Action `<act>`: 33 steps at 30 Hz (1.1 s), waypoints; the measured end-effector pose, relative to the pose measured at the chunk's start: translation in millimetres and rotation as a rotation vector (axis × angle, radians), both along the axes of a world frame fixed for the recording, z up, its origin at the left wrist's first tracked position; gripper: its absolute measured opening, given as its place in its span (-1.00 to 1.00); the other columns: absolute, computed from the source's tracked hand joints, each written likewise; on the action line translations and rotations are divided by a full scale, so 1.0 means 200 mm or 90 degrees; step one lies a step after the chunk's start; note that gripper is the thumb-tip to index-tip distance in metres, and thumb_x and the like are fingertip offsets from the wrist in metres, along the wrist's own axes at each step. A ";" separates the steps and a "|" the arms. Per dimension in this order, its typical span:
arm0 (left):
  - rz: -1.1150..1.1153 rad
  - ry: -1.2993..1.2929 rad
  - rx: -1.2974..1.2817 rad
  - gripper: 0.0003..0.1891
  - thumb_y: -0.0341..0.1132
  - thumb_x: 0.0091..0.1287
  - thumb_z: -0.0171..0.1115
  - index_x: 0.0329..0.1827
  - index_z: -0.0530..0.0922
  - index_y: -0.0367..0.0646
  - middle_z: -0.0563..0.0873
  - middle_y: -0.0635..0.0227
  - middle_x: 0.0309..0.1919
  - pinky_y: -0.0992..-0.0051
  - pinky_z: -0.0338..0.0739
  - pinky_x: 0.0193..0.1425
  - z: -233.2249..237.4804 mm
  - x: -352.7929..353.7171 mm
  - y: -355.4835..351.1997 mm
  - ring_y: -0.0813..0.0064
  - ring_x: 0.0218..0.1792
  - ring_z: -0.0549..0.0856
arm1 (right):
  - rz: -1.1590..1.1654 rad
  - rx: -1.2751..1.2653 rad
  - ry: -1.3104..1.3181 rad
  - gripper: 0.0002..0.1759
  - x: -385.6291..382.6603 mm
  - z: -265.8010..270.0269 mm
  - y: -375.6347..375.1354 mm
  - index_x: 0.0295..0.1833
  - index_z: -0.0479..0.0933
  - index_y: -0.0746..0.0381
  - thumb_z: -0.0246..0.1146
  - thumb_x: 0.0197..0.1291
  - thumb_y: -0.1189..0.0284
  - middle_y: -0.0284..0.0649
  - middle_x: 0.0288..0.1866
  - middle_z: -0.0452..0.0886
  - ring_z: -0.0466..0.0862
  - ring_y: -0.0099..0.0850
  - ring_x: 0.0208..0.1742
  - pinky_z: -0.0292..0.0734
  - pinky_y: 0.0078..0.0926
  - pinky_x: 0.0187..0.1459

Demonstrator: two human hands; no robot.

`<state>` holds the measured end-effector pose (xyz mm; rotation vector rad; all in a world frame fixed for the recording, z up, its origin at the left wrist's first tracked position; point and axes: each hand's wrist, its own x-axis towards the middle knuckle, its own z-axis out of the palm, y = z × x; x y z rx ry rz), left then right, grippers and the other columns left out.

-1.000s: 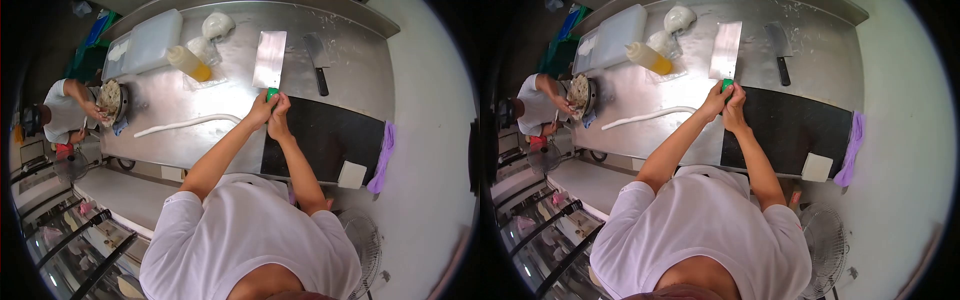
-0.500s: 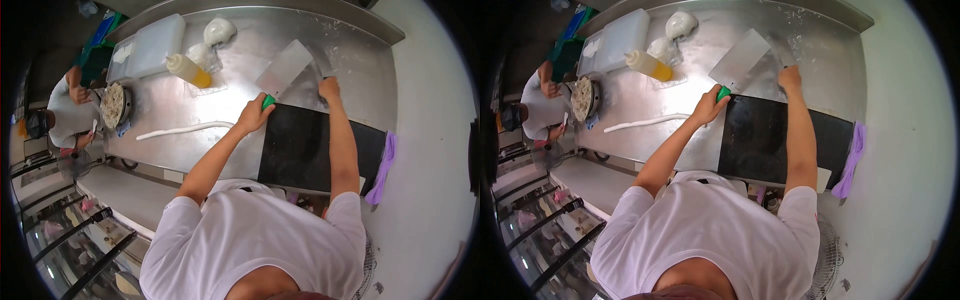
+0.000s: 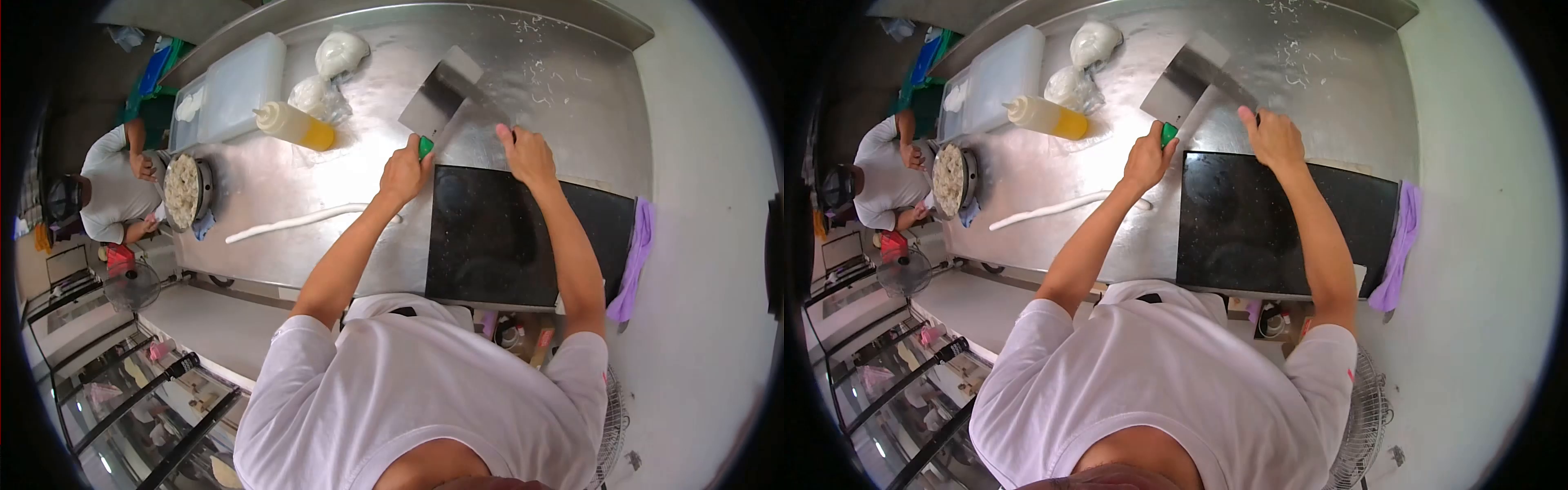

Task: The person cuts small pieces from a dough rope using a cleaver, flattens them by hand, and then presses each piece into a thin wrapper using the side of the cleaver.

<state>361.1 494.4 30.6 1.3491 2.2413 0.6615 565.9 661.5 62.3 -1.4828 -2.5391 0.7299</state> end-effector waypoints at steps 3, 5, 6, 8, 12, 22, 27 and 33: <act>0.043 0.041 0.041 -0.64 -0.20 0.48 0.25 0.13 0.38 -0.24 0.71 -0.20 -0.40 -0.11 0.55 -0.21 0.00 -0.03 0.01 -0.31 -0.31 0.70 | 0.153 -0.011 -0.063 -0.21 -0.01 0.17 -0.17 -0.15 0.67 0.35 0.00 0.46 -0.24 0.23 -0.23 0.71 0.71 0.22 -0.08 0.59 0.13 -0.05; 0.040 0.025 0.040 -0.60 -0.20 0.47 0.26 0.19 0.37 -0.24 0.72 -0.22 -0.38 -0.13 0.55 -0.20 -0.04 -0.07 0.04 -0.32 -0.31 0.70 | 0.148 0.010 -0.047 -0.22 -0.01 0.11 -0.09 -0.15 0.68 0.33 0.00 0.46 -0.24 0.23 -0.26 0.71 0.71 0.23 -0.10 0.60 0.11 -0.06; 0.025 0.026 0.051 -0.60 -0.21 0.46 0.27 0.19 0.37 -0.25 0.72 -0.22 -0.38 -0.12 0.55 -0.20 -0.02 -0.07 0.04 -0.32 -0.31 0.70 | 0.094 -0.010 -0.024 -0.23 -0.02 0.11 -0.04 -0.15 0.68 0.33 0.02 0.45 -0.24 0.23 -0.27 0.71 0.71 0.24 -0.12 0.60 0.11 -0.06; 0.018 0.025 0.067 -0.61 -0.22 0.46 0.27 0.18 0.37 -0.25 0.73 -0.20 -0.38 -0.11 0.56 -0.20 -0.02 -0.07 0.06 -0.30 -0.30 0.71 | 0.072 0.020 0.024 -0.25 -0.04 0.11 -0.04 -0.17 0.67 0.31 0.04 0.44 -0.23 0.22 -0.30 0.70 0.71 0.23 -0.15 0.59 0.12 -0.07; 0.002 0.027 0.057 -0.61 -0.20 0.47 0.26 0.15 0.37 -0.26 0.72 -0.20 -0.38 -0.11 0.56 -0.21 0.03 -0.04 0.08 -0.29 -0.29 0.71 | 0.154 0.015 0.031 -0.29 -0.11 0.11 -0.08 -0.19 0.68 0.29 0.05 0.45 -0.20 0.22 -0.26 0.71 0.71 0.24 -0.14 0.59 0.14 -0.10; -0.015 -0.008 0.065 -0.63 -0.21 0.47 0.27 0.08 0.34 -0.27 0.70 -0.18 -0.40 -0.08 0.54 -0.23 0.03 -0.02 0.03 -0.30 -0.30 0.70 | 0.071 0.027 0.042 -0.24 -0.18 0.11 0.10 -0.23 0.68 0.28 0.04 0.43 -0.26 0.21 -0.26 0.71 0.71 0.22 -0.13 0.59 0.12 -0.07; -0.094 -0.064 0.084 -0.65 -0.21 0.48 0.27 0.04 0.37 -0.28 0.69 -0.18 -0.40 -0.03 0.52 -0.26 0.05 -0.07 -0.03 -0.27 -0.32 0.69 | 0.216 0.023 -0.017 -0.21 -0.18 0.16 0.00 -0.23 0.68 0.30 0.00 0.43 -0.28 0.21 -0.24 0.71 0.71 0.22 -0.07 0.56 0.14 -0.01; -0.084 -0.046 0.021 -0.62 -0.17 0.49 0.26 0.10 0.36 -0.25 0.71 -0.19 -0.33 -0.07 0.54 -0.17 0.03 -0.01 -0.15 -0.27 -0.22 0.69 | 0.169 -0.007 -0.028 -0.18 -0.17 0.20 0.02 -0.16 0.70 0.34 -0.01 0.44 -0.28 0.19 -0.19 0.73 0.70 0.21 -0.03 0.57 0.10 0.04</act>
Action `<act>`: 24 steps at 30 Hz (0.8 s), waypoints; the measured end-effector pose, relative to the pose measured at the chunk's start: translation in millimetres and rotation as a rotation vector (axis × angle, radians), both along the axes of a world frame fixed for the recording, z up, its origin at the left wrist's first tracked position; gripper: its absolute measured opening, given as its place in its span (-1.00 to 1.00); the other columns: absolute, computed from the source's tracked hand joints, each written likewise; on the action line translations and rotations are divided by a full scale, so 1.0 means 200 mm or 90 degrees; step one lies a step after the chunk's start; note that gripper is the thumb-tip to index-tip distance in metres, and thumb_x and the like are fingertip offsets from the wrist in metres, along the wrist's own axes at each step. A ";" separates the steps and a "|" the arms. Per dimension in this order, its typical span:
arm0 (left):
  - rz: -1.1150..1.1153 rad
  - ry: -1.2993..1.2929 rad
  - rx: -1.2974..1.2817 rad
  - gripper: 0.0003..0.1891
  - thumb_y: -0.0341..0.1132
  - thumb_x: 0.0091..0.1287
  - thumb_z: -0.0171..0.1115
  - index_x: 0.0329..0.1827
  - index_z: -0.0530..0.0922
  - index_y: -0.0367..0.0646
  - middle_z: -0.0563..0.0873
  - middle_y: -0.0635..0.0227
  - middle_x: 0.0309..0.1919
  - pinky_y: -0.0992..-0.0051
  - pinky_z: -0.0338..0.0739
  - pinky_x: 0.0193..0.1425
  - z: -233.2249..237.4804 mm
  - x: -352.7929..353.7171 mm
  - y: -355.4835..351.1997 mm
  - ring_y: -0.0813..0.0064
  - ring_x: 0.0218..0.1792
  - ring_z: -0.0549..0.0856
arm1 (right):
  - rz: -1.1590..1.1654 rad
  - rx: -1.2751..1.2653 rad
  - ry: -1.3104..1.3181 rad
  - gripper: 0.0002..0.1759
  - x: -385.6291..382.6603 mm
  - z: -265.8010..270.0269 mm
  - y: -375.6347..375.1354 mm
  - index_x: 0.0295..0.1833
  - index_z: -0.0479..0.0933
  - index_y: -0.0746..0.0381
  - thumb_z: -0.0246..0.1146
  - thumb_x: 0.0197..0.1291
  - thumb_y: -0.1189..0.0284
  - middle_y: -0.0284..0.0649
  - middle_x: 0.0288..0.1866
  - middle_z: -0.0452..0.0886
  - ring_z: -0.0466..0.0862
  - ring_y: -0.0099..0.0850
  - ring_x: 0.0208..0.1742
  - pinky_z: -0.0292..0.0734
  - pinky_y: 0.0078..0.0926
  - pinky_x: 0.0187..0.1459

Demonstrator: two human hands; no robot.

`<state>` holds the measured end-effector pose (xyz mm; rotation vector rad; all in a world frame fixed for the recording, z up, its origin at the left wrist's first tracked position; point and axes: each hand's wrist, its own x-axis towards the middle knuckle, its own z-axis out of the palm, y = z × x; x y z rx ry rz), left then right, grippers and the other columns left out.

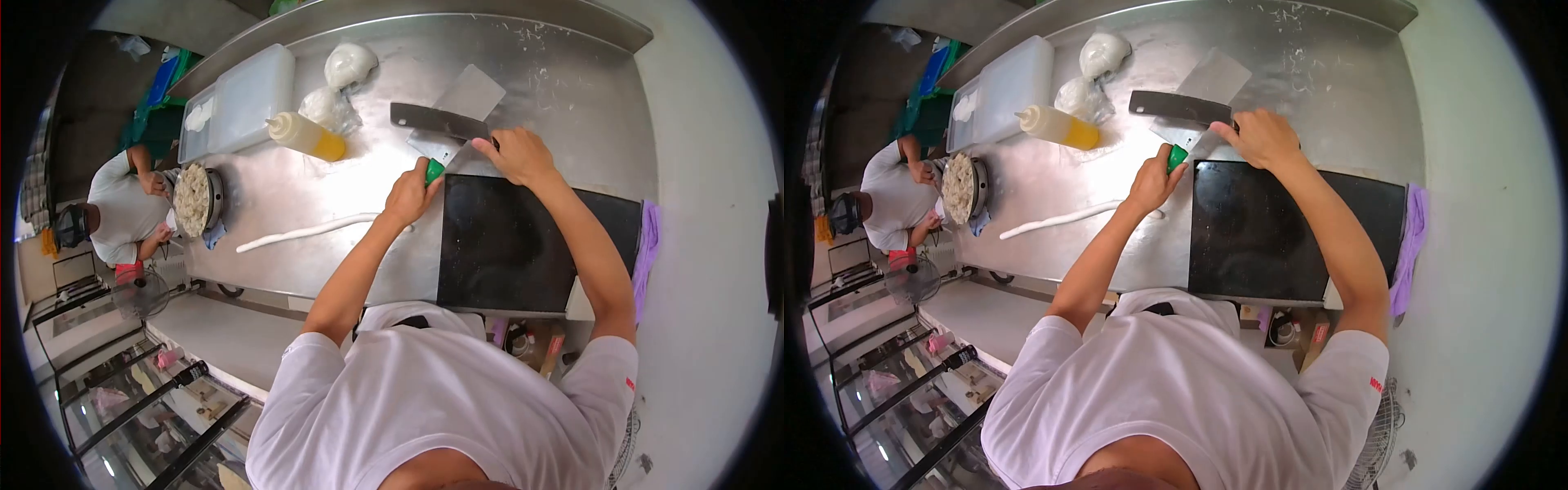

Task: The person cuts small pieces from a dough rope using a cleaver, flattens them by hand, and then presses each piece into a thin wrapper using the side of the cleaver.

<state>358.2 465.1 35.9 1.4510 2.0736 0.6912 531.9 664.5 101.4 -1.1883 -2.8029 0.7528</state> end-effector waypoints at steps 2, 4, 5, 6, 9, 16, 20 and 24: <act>-0.002 0.004 -0.005 -0.62 -0.17 0.48 0.27 0.10 0.35 -0.24 0.71 -0.19 -0.32 -0.07 0.54 -0.16 -0.01 0.01 -0.02 -0.29 -0.22 0.69 | -0.050 0.033 0.030 -0.18 0.01 -0.02 0.03 -0.10 0.71 0.32 0.01 0.42 -0.29 0.19 -0.18 0.74 0.71 0.21 -0.04 0.59 0.10 0.04; -0.002 -0.008 0.007 -0.62 -0.18 0.48 0.28 0.09 0.35 -0.25 0.71 -0.19 -0.34 -0.07 0.54 -0.18 -0.02 0.05 -0.05 -0.28 -0.23 0.69 | -0.128 -0.018 0.043 -0.18 0.02 0.04 0.07 -0.06 0.72 0.31 0.03 0.40 -0.30 0.17 -0.19 0.74 0.71 0.21 -0.05 0.61 0.08 0.03; -0.007 -0.010 0.020 -0.62 -0.18 0.48 0.28 0.07 0.35 -0.25 0.71 -0.20 -0.35 -0.07 0.54 -0.19 -0.02 0.04 -0.05 -0.28 -0.25 0.69 | -0.061 0.007 0.002 -0.19 0.03 0.06 0.04 -0.08 0.72 0.30 0.04 0.39 -0.31 0.16 -0.20 0.74 0.72 0.21 -0.06 0.61 0.07 0.02; -0.006 -0.008 0.017 -0.62 -0.18 0.48 0.28 0.07 0.35 -0.25 0.71 -0.20 -0.35 -0.07 0.54 -0.19 -0.03 0.04 -0.06 -0.28 -0.25 0.69 | 0.006 0.028 -0.042 -0.19 0.04 0.08 0.00 -0.10 0.73 0.30 0.05 0.39 -0.31 0.15 -0.22 0.74 0.72 0.20 -0.07 0.62 0.07 0.01; 0.004 -0.014 0.029 -0.62 -0.19 0.48 0.28 0.09 0.36 -0.26 0.71 -0.19 -0.38 -0.08 0.53 -0.23 -0.05 0.05 -0.04 -0.29 -0.28 0.69 | -0.021 0.042 -0.011 -0.21 0.04 0.06 0.06 -0.21 0.70 0.29 0.06 0.39 -0.29 0.15 -0.25 0.73 0.71 0.20 -0.11 0.59 0.10 -0.03; 0.019 -0.005 0.074 -0.61 -0.20 0.47 0.29 0.09 0.36 -0.30 0.70 -0.20 -0.40 -0.10 0.53 -0.25 -0.04 0.06 -0.02 -0.31 -0.31 0.69 | -0.003 0.102 0.026 -0.19 0.04 0.04 -0.01 -0.20 0.71 0.31 0.03 0.40 -0.29 0.17 -0.26 0.74 0.74 0.19 -0.13 0.61 0.10 -0.05; 0.048 0.028 0.084 -0.61 -0.20 0.47 0.29 0.08 0.35 -0.30 0.70 -0.21 -0.40 -0.11 0.54 -0.25 -0.10 0.07 -0.05 -0.31 -0.32 0.69 | -0.112 0.089 0.063 -0.18 0.00 0.00 0.06 -0.22 0.71 0.31 0.04 0.38 -0.31 0.17 -0.27 0.73 0.74 0.18 -0.15 0.62 0.10 -0.06; 0.048 -0.022 0.116 -0.66 -0.28 0.47 0.27 0.08 0.35 -0.31 0.71 -0.18 -0.40 -0.01 0.59 -0.26 -0.04 0.03 -0.03 -0.28 -0.34 0.71 | 0.000 0.108 0.033 -0.16 0.02 0.06 -0.04 -0.22 0.71 0.31 0.00 0.40 -0.31 0.18 -0.26 0.73 0.74 0.18 -0.13 0.61 0.10 -0.02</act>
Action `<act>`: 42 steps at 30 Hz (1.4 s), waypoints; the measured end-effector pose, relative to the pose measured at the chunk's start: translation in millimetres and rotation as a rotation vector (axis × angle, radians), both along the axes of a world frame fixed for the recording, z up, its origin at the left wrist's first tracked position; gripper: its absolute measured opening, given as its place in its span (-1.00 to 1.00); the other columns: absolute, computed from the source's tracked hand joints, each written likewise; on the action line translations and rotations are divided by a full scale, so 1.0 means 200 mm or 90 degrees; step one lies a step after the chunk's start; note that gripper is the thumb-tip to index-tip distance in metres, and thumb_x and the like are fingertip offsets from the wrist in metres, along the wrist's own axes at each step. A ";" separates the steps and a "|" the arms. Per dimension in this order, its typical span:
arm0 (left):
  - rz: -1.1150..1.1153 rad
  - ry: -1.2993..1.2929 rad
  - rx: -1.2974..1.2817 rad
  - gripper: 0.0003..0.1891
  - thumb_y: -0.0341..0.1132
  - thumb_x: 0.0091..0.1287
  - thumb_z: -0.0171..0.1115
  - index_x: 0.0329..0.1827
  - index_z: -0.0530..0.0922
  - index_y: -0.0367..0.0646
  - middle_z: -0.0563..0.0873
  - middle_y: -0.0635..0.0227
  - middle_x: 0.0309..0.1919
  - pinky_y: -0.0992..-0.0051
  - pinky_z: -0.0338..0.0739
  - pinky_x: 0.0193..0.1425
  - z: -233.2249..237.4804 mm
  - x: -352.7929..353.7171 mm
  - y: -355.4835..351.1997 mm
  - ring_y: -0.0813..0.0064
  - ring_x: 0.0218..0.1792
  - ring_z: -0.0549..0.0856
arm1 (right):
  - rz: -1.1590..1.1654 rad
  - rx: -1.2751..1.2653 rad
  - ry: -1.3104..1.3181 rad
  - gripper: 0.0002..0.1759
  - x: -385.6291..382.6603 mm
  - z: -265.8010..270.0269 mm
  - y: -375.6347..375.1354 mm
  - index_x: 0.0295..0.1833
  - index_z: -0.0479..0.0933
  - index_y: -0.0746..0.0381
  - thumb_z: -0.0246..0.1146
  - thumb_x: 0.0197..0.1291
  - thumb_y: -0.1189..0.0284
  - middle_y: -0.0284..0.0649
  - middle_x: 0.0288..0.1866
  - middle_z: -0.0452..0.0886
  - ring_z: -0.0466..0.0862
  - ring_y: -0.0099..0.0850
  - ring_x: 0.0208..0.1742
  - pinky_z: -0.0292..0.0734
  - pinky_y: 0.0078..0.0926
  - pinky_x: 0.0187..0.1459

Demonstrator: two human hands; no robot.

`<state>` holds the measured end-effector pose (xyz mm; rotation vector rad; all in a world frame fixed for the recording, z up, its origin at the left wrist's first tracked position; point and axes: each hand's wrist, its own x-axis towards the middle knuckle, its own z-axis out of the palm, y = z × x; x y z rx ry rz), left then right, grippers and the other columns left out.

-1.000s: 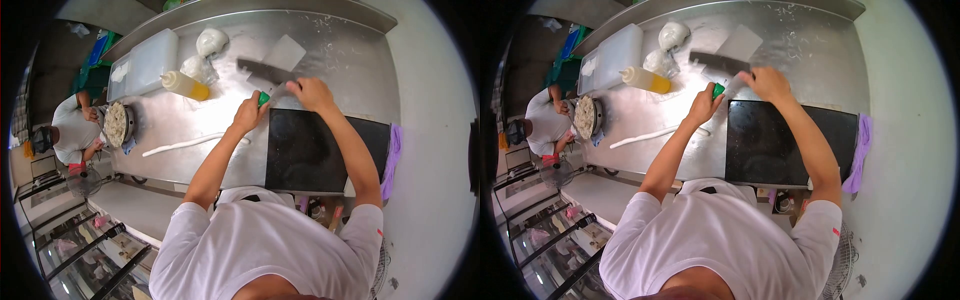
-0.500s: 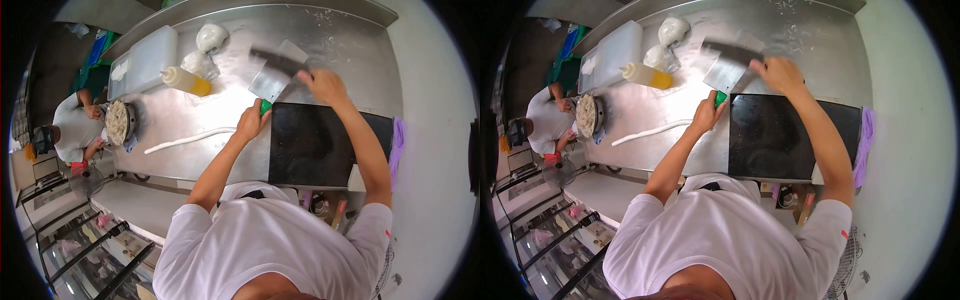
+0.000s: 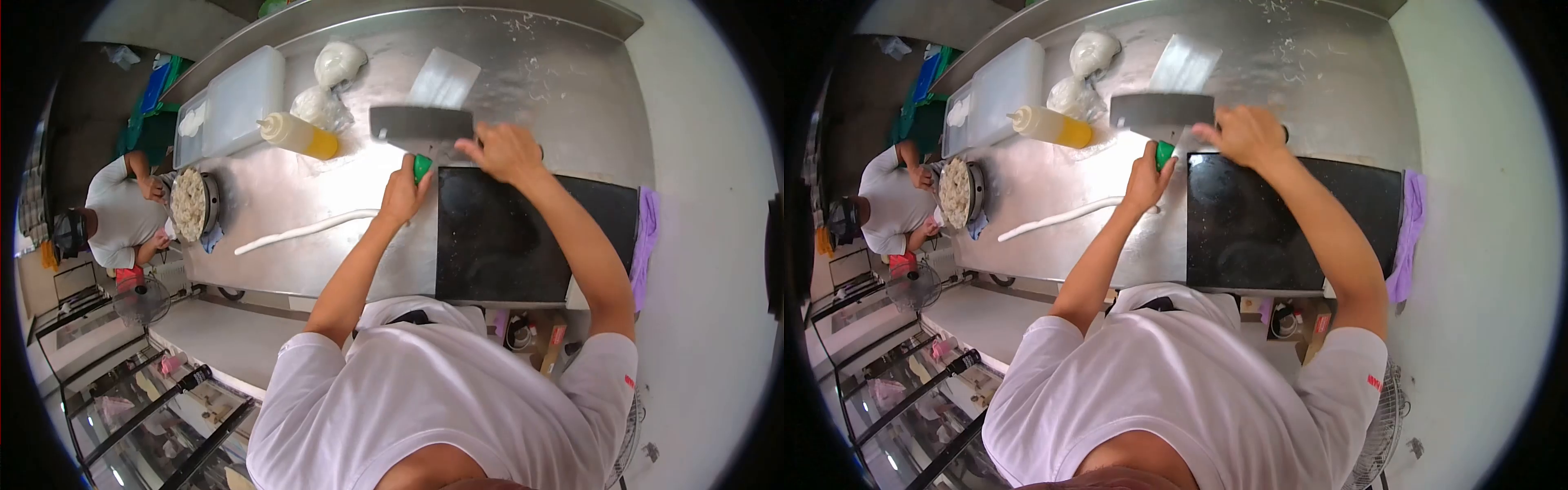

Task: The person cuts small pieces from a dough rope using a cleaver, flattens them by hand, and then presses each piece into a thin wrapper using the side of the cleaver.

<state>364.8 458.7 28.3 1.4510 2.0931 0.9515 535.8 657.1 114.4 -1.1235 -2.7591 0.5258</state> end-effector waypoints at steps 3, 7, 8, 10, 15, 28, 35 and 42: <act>0.017 -0.059 -0.026 -0.66 -0.26 0.43 0.33 0.00 0.43 -0.33 0.72 -0.08 -0.45 0.12 0.60 -0.32 0.05 -0.05 -0.01 -0.10 -0.42 0.74 | -0.171 -0.030 0.082 -0.17 0.01 -0.02 0.20 -0.23 0.71 0.32 -0.03 0.44 -0.29 0.21 -0.25 0.72 0.73 0.17 -0.06 0.59 0.08 -0.01; 0.096 -0.310 -0.110 -0.70 -0.24 0.41 0.37 -0.06 0.49 -0.27 0.66 0.23 -0.57 0.36 0.50 -0.54 0.09 -0.08 0.00 0.37 -0.62 0.66 | -0.269 -0.125 0.179 -0.19 0.12 0.00 0.36 -0.20 0.69 0.37 -0.02 0.49 -0.23 0.22 -0.24 0.70 0.70 0.16 -0.14 0.53 0.01 -0.11; 0.099 -0.313 -0.108 -0.70 -0.24 0.41 0.37 -0.06 0.49 -0.27 0.66 0.23 -0.57 0.36 0.50 -0.54 0.11 -0.07 0.01 0.37 -0.62 0.66 | -0.217 -0.113 0.218 -0.22 0.14 -0.05 0.30 -0.20 0.67 0.38 0.00 0.50 -0.20 0.21 -0.26 0.69 0.69 0.15 -0.18 0.51 -0.01 -0.13; 0.057 -0.589 -0.044 -0.73 -0.22 0.42 0.38 -0.11 0.48 -0.19 0.53 0.44 -0.64 0.51 0.34 -0.64 0.15 -0.08 0.09 0.62 -0.69 0.51 | -0.140 -0.137 0.273 -0.28 0.16 -0.21 0.17 -0.22 0.64 0.37 0.03 0.50 -0.14 0.19 -0.30 0.67 0.68 0.12 -0.21 0.50 -0.04 -0.14; -0.089 -1.638 0.072 -0.86 -0.45 0.46 0.13 -0.18 0.31 -0.16 0.41 0.37 -0.56 0.49 0.37 -0.68 0.24 -0.13 0.07 0.54 -0.72 0.40 | 0.039 -0.244 0.217 -0.38 0.20 -0.25 -0.23 -0.16 0.64 0.32 0.11 0.46 -0.10 0.18 -0.29 0.68 0.68 0.18 -0.15 0.52 -0.02 -0.12; -0.347 -1.655 -0.037 -0.78 -0.58 0.21 0.09 -0.20 0.26 -0.13 0.40 0.30 -0.60 0.46 0.34 -0.76 0.32 -0.15 -0.11 0.49 -0.77 0.43 | -0.019 -0.281 0.123 -0.40 0.24 -0.13 0.06 -0.18 0.65 0.25 0.13 0.43 -0.13 0.12 -0.28 0.68 0.63 0.15 -0.13 0.52 0.04 -0.04; -0.360 -1.631 -0.104 -0.77 -0.60 0.17 0.08 -0.24 0.24 -0.13 0.39 0.30 -0.62 0.46 0.29 -0.80 0.32 -0.16 -0.12 0.48 -0.80 0.42 | 0.075 -0.131 0.162 -0.44 0.15 -0.07 0.18 -0.24 0.63 0.23 0.13 0.44 -0.09 0.06 -0.35 0.67 0.63 0.09 -0.25 0.50 -0.03 -0.16; -0.333 -1.624 -0.061 -0.76 -0.62 0.17 0.10 -0.23 0.25 -0.15 0.40 0.27 -0.62 0.47 0.28 -0.82 0.34 -0.20 -0.17 0.49 -0.79 0.42 | 0.118 -0.144 0.144 -0.45 0.09 -0.04 0.20 -0.23 0.65 0.27 0.17 0.43 -0.06 0.07 -0.39 0.65 0.65 0.06 -0.28 0.51 -0.04 -0.18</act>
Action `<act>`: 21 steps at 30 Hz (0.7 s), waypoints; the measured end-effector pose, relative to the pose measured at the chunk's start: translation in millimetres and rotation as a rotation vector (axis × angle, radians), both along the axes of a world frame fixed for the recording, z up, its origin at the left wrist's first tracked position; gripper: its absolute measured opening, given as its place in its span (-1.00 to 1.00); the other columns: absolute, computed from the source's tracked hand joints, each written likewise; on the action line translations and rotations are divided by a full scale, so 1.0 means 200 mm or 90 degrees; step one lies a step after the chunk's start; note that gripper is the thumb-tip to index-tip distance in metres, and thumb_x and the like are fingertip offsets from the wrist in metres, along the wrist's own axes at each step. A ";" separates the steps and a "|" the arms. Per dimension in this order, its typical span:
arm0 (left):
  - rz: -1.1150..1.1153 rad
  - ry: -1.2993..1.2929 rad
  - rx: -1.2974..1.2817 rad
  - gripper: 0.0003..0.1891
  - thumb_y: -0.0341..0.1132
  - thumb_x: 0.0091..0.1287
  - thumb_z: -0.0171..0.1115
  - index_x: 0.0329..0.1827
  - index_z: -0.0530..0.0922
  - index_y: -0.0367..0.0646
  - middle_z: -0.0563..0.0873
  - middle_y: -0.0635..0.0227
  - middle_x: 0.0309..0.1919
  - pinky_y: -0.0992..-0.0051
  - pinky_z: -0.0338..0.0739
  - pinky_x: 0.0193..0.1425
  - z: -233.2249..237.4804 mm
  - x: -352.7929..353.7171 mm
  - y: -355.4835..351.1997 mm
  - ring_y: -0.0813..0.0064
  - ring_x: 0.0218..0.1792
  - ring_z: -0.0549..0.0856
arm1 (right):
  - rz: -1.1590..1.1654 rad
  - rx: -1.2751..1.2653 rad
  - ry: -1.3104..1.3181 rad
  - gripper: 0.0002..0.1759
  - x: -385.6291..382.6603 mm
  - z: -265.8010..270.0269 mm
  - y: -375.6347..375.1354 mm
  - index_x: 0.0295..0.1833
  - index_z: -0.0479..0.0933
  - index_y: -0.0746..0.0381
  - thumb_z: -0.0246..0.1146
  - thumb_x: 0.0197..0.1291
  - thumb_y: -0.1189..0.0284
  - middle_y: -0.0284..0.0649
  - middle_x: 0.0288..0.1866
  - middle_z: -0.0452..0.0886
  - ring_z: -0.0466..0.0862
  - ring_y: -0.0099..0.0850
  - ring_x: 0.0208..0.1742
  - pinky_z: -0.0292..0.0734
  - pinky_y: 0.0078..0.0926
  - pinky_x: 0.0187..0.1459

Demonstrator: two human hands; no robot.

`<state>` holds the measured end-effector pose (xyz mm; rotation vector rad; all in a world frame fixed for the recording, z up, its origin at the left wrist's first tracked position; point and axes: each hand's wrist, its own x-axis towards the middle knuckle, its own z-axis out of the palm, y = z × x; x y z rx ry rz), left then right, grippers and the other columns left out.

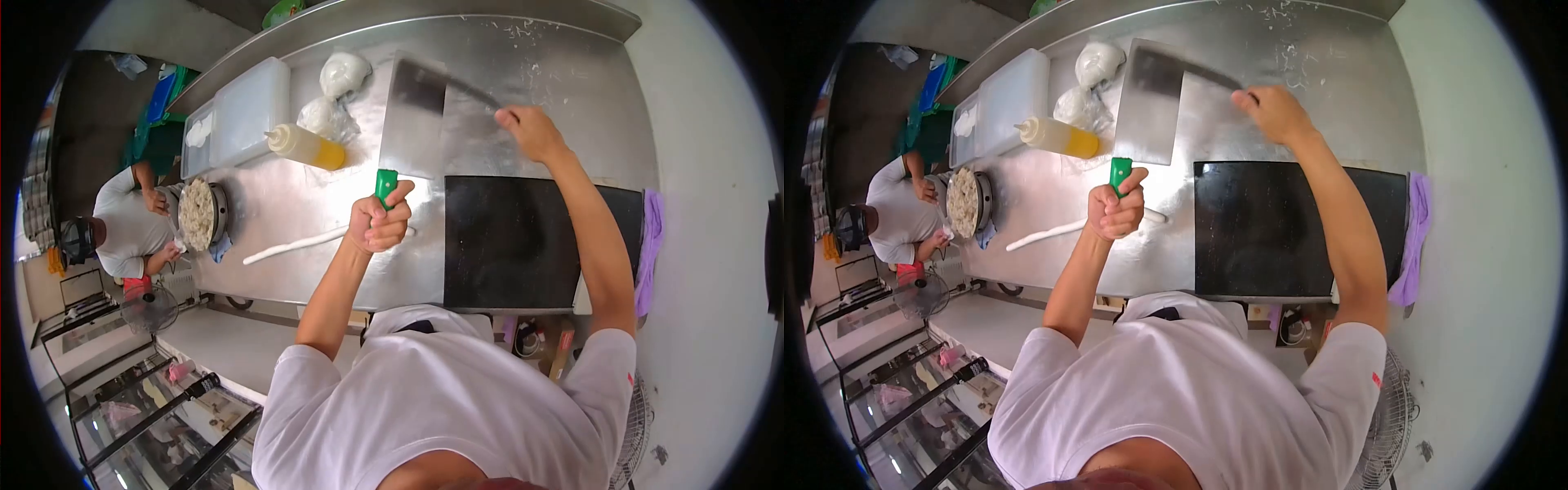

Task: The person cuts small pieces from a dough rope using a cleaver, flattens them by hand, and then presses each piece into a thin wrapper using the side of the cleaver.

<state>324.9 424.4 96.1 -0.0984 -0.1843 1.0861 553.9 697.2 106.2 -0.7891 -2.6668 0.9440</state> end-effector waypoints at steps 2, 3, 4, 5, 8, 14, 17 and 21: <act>-0.007 0.009 0.015 -0.76 -0.62 0.18 0.10 -0.23 0.25 -0.16 0.40 0.27 -0.62 0.47 0.29 -0.82 0.01 0.02 -0.01 0.48 -0.79 0.44 | -0.088 -0.042 0.038 -0.45 0.00 -0.10 0.04 -0.20 0.65 0.28 0.17 0.44 -0.05 0.06 -0.38 0.65 0.67 0.08 -0.25 0.50 -0.02 -0.17; -0.015 0.014 0.035 -0.77 -0.62 0.18 0.10 -0.24 0.26 -0.16 0.40 0.26 -0.63 0.46 0.29 -0.82 0.02 0.02 -0.01 0.48 -0.79 0.45 | -0.085 -0.043 0.043 -0.45 -0.01 -0.08 0.00 -0.20 0.65 0.28 0.17 0.44 -0.05 0.06 -0.38 0.65 0.67 0.08 -0.25 0.50 -0.02 -0.17; -0.011 0.012 0.027 -0.77 -0.62 0.18 0.10 -0.24 0.26 -0.16 0.40 0.26 -0.63 0.46 0.29 -0.82 0.02 0.02 -0.03 0.48 -0.79 0.45 | 0.033 -0.012 0.038 -0.44 0.01 -0.02 -0.11 -0.19 0.64 0.29 0.16 0.44 -0.06 0.06 -0.38 0.65 0.66 0.07 -0.25 0.51 -0.03 -0.17; -0.010 0.012 0.017 -0.77 -0.62 0.18 0.10 -0.24 0.26 -0.16 0.40 0.27 -0.64 0.47 0.29 -0.82 0.01 0.01 -0.04 0.48 -0.79 0.45 | 0.153 0.022 0.033 -0.42 0.03 0.00 -0.17 -0.19 0.63 0.30 0.16 0.45 -0.07 0.06 -0.38 0.64 0.66 0.07 -0.25 0.52 -0.04 -0.16; -0.018 0.002 0.012 -0.78 -0.62 0.18 0.11 -0.26 0.26 -0.17 0.39 0.29 -0.64 0.48 0.29 -0.82 0.03 0.02 -0.01 0.49 -0.79 0.45 | -0.068 -0.052 0.123 -0.44 0.01 -0.11 -0.06 -0.20 0.62 0.30 0.16 0.45 -0.05 0.05 -0.38 0.65 0.64 0.10 -0.25 0.53 -0.08 -0.15; -0.058 0.032 0.013 -0.78 -0.63 0.18 0.10 -0.26 0.26 -0.17 0.39 0.29 -0.64 0.53 0.25 -0.83 0.06 0.04 0.00 0.53 -0.79 0.42 | 0.087 -0.064 0.069 -0.39 0.01 -0.02 -0.08 -0.26 0.56 0.34 0.07 0.52 -0.05 0.15 -0.36 0.59 0.58 0.07 -0.30 0.45 -0.08 -0.19; -0.077 0.067 -0.011 -0.76 -0.65 0.15 0.11 -0.27 0.25 -0.17 0.38 0.30 -0.65 0.52 0.24 -0.84 0.06 0.07 -0.01 0.53 -0.80 0.43 | -0.031 -0.151 0.132 -0.37 0.00 -0.07 -0.09 -0.28 0.54 0.36 0.05 0.52 -0.05 0.14 -0.41 0.56 0.51 0.12 -0.32 0.44 -0.08 -0.18; -0.077 0.053 -0.048 -0.74 -0.65 0.14 0.11 -0.28 0.23 -0.16 0.35 0.30 -0.67 0.50 0.25 -0.85 0.03 0.10 -0.05 0.52 -0.81 0.43 | 0.010 -0.113 0.122 -0.34 -0.01 -0.04 -0.16 -0.29 0.51 0.39 0.04 0.53 -0.07 0.09 -0.46 0.51 0.43 -0.02 -0.38 0.43 -0.14 -0.19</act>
